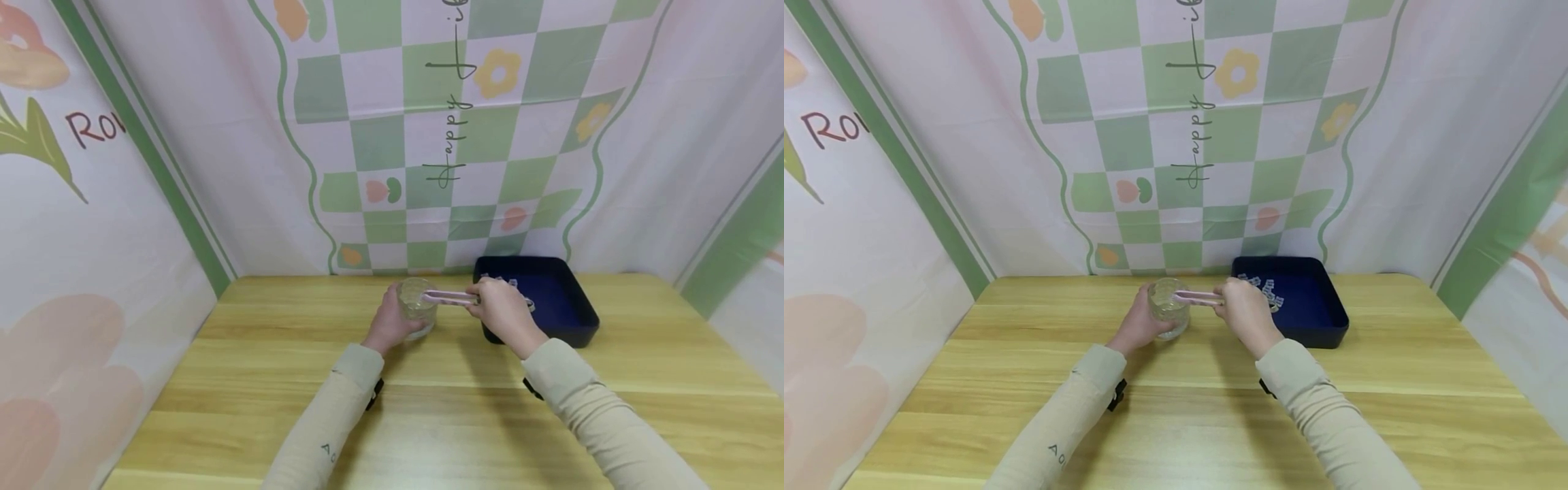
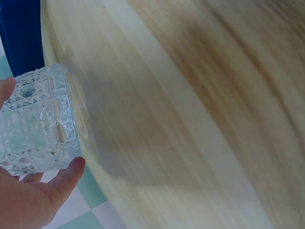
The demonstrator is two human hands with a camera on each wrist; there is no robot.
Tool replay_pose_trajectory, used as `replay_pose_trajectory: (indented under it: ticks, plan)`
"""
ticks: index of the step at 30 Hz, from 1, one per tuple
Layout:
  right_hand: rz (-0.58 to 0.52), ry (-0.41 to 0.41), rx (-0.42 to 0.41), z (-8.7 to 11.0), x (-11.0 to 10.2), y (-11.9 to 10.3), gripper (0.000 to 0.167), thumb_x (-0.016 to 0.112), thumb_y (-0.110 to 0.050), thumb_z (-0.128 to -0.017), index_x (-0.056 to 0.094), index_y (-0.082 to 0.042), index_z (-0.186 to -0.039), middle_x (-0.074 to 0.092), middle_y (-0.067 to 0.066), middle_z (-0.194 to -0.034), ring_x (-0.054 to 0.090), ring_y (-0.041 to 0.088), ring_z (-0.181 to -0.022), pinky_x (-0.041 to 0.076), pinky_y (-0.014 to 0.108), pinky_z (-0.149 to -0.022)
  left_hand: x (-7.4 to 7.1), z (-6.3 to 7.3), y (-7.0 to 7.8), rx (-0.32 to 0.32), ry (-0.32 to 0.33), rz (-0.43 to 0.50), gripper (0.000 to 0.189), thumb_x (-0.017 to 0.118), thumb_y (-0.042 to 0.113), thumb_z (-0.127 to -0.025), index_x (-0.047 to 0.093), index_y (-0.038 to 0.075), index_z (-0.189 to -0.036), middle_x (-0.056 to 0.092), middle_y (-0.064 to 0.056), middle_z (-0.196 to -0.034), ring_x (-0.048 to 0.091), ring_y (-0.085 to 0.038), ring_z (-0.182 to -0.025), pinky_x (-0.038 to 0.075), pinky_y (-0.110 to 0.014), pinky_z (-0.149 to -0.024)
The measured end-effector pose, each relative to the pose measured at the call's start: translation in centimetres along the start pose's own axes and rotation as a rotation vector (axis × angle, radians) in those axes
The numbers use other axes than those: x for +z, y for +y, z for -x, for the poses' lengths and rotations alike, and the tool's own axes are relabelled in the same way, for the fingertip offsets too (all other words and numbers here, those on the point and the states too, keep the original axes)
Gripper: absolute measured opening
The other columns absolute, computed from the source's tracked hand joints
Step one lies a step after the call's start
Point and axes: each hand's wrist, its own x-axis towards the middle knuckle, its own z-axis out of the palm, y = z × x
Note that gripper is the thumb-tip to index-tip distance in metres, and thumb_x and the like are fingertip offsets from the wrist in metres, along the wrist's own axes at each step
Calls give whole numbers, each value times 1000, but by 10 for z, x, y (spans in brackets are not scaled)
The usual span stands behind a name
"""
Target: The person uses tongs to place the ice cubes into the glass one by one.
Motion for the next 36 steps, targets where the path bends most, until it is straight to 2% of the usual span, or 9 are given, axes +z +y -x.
replay_pose_trajectory:
  ticks: [9,20,31,36]
  plan:
    - [-9,-12,5,-1,0,2,24,76,-10,-78,73,2,-99,65,13,-80,62,24,-68,54,38,-61,0,1,2,-5,-3,3,91,83,14,-72,28,3,-144,46,-21,-139,47,-36,-128,38,-50,-111]
    - [-38,1,59,0,-2,8,32,77,-13,-79,71,3,-106,66,16,-87,64,26,-70,55,39,-62,0,1,2,-16,0,-14,92,83,15,-72,28,5,-144,45,-20,-140,47,-37,-129,39,-51,-110]
    - [-47,48,144,-1,-14,39,38,77,-16,-79,69,6,-109,67,25,-94,64,35,-76,53,48,-65,2,0,1,-15,9,-18,93,84,16,-71,28,4,-145,45,-21,-140,47,-38,-129,40,-53,-108]
    - [-55,49,197,2,-18,58,42,75,-15,-79,66,8,-113,66,30,-100,63,41,-82,52,53,-72,3,0,0,-7,13,-28,93,83,17,-71,27,4,-145,46,-21,-140,48,-38,-128,41,-53,-107]
